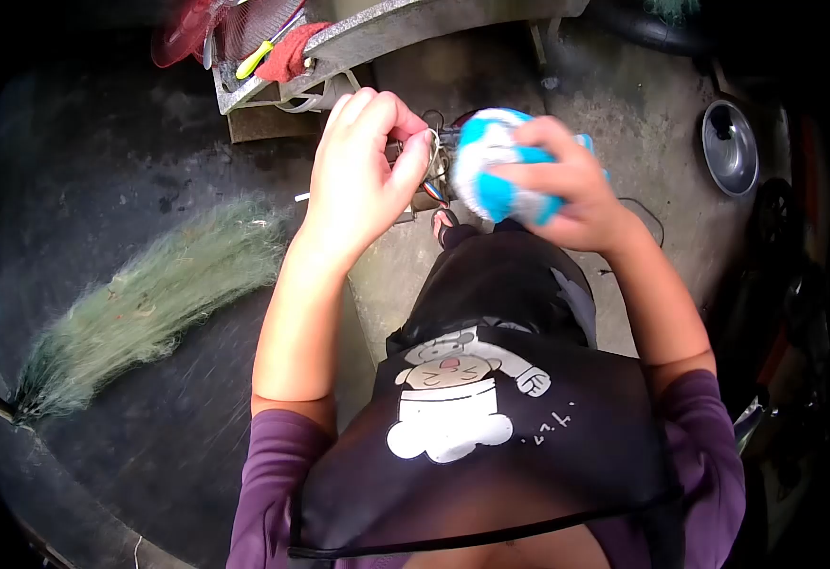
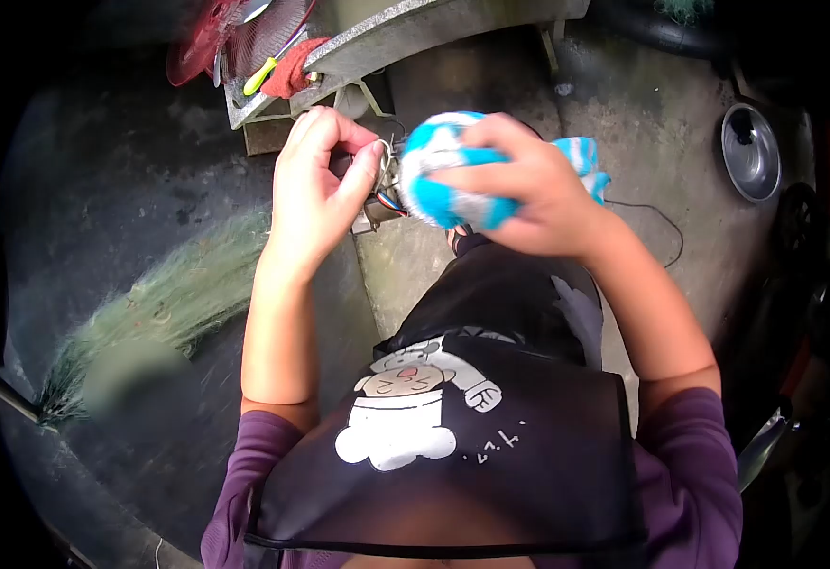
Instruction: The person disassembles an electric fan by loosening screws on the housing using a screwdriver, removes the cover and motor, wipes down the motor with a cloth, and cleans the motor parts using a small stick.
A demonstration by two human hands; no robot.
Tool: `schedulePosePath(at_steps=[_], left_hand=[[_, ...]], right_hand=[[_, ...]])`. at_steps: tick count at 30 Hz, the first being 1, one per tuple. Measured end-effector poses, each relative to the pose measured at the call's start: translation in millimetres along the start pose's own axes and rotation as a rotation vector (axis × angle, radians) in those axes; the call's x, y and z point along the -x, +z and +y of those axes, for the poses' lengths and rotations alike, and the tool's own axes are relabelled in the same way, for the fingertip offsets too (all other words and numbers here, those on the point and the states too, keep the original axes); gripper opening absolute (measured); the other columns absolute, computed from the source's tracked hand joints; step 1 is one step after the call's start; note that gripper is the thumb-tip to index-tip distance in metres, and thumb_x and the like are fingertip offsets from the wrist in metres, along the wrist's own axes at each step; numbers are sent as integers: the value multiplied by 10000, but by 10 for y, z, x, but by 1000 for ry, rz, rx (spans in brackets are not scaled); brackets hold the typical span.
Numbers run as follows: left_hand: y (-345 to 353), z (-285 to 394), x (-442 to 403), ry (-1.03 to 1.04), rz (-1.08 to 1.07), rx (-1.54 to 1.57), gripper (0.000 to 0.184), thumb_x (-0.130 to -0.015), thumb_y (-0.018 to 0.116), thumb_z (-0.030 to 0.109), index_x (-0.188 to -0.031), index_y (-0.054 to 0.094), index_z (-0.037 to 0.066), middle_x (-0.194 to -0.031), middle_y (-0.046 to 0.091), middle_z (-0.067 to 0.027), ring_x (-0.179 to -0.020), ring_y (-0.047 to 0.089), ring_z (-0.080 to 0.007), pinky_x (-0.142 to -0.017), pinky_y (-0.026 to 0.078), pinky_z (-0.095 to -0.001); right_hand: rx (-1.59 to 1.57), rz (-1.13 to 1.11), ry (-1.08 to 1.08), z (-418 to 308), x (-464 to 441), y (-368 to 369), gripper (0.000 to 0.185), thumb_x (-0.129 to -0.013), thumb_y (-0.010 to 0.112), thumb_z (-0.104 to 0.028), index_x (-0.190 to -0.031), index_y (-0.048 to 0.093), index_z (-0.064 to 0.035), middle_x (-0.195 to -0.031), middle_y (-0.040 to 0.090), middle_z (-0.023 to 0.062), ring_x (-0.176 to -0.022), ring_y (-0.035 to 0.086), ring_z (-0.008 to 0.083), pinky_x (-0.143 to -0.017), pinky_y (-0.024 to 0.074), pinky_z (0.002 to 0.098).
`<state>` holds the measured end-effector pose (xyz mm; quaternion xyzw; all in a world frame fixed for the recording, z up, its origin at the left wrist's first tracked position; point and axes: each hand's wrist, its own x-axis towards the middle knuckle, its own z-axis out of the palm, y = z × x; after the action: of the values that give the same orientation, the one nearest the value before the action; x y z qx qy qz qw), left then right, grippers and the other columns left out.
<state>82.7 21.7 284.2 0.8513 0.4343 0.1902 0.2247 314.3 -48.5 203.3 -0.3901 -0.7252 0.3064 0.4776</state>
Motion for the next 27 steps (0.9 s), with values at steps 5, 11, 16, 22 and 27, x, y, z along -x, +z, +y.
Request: schedulePosePath(at_steps=[5,11,16,22,27], left_hand=[[-28,-58,-19,-38,44,51,124,-766,693,40,-780,570,29,-755,544,-83,-750,532,-255,-683,438,-369],[6,-37,-22,-27,41,76,119,-763,690,46,-782,574,28,-757,549,-80,-748,537,-255,-692,439,-363],[-13,-60,-20,-72,21,85,109,-741,669,39,-785,569,30,-765,555,-77,-769,539,-266,-697,439,-367],[5,-7,-48,-36,-5,49,108,-777,682,11,-826,586,7,-778,544,-67,-747,538,-189,-673,452,-303],[-50,-59,-83,-21,24,-42,105,-776,680,19,-817,583,6,-777,549,-71,-746,543,-206,-673,453,-321]], right_hand=[[471,-262,288,-170,-184,-208,353,-647,728,-162,-1000,731,-159,-927,603,59,-801,638,283,-681,528,396],[-227,-79,202,-95,-105,-314,374,-721,775,-143,-1089,713,-129,-949,568,68,-775,574,201,-729,482,312],[287,-381,237,-171,-122,33,493,-675,765,-105,-1153,706,-213,-1017,590,80,-857,644,285,-695,517,373],[-127,-227,171,-66,-83,-162,475,-705,745,-214,-1176,694,-170,-932,616,89,-808,660,286,-671,529,419],[383,-428,302,-339,-176,38,580,-706,748,-215,-1273,631,-187,-910,610,98,-774,650,296,-646,517,424]])
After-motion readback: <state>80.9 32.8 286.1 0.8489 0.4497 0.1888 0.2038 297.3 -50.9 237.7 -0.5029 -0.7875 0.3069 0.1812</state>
